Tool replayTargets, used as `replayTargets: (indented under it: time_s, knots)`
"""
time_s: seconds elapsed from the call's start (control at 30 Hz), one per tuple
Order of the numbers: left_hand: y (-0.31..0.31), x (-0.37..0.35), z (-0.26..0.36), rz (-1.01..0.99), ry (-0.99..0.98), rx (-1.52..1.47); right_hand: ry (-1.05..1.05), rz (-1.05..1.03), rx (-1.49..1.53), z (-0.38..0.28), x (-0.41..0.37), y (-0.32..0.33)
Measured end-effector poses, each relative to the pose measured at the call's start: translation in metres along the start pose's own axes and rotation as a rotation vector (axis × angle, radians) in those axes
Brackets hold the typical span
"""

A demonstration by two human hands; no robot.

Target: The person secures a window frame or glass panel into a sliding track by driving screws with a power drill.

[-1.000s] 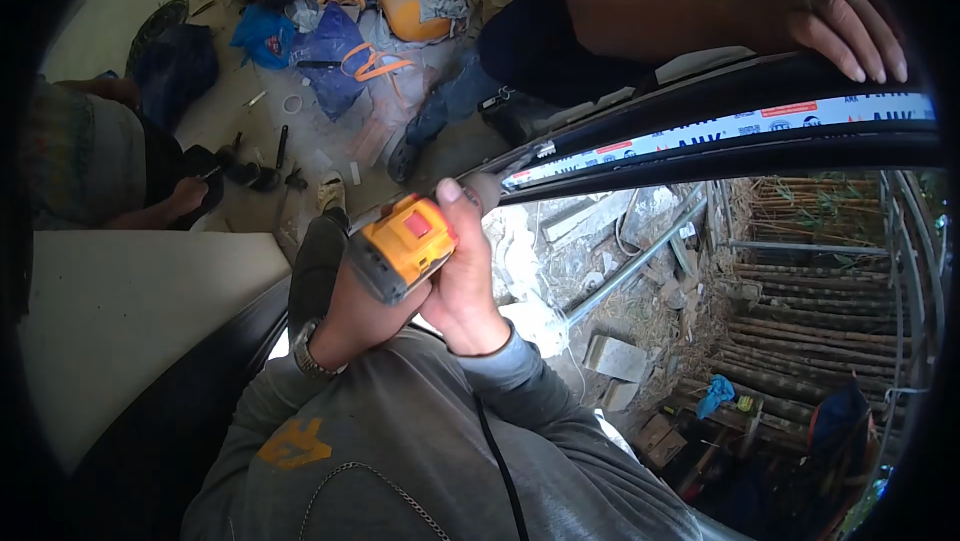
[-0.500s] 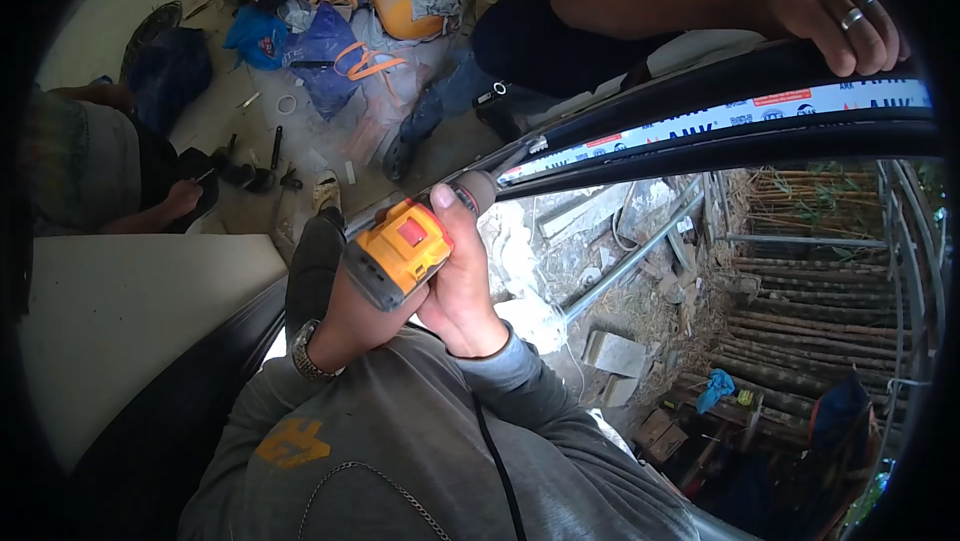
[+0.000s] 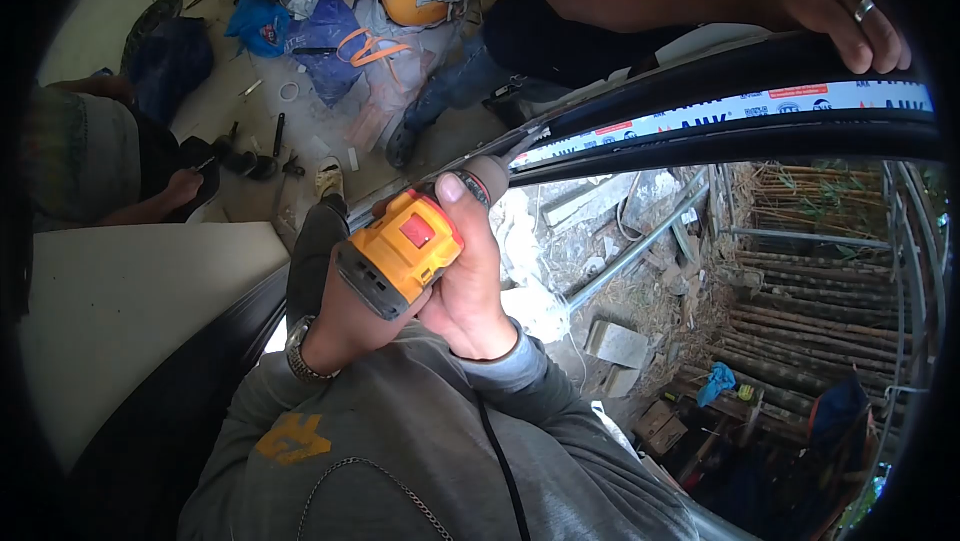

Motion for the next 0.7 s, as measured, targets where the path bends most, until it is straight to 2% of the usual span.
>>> replayTargets:
  time_s: [0.13,0.23,0.33,0.4,0.5,0.7]
  knots:
    - [0.0,-0.003,-0.007,0.011,-0.054,0.032,0.001,-0.017,0.013,0.002,0.001,-0.001]
    - [0.001,-0.003,-0.014,0.039,0.005,-0.009,-0.013,0.057,0.035,0.01,0.01,0.005]
    - [0.005,-0.006,-0.015,-0.008,0.068,-0.008,-0.005,0.009,0.001,0.005,0.011,0.0]
    - [0.003,-0.004,-0.006,0.057,0.104,-0.117,-0.001,0.03,-0.007,0.002,0.005,-0.004]
    - [0.001,-0.005,-0.006,0.041,0.052,-0.015,0.007,0.032,-0.017,0.004,0.005,-0.002]
    - [0.0,-0.004,-0.004,0.035,0.05,-0.116,0.003,0.003,-0.018,-0.001,0.002,-0.001]
Point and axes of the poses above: each hand's wrist, its own x-axis towards the middle knuckle, its own y-axis out of the back of the hand, z = x × y, the point moved 1 cm from there along x, towards the middle knuckle, and after that the axes turned 10 degrees about -x, right-handed, at the moved point
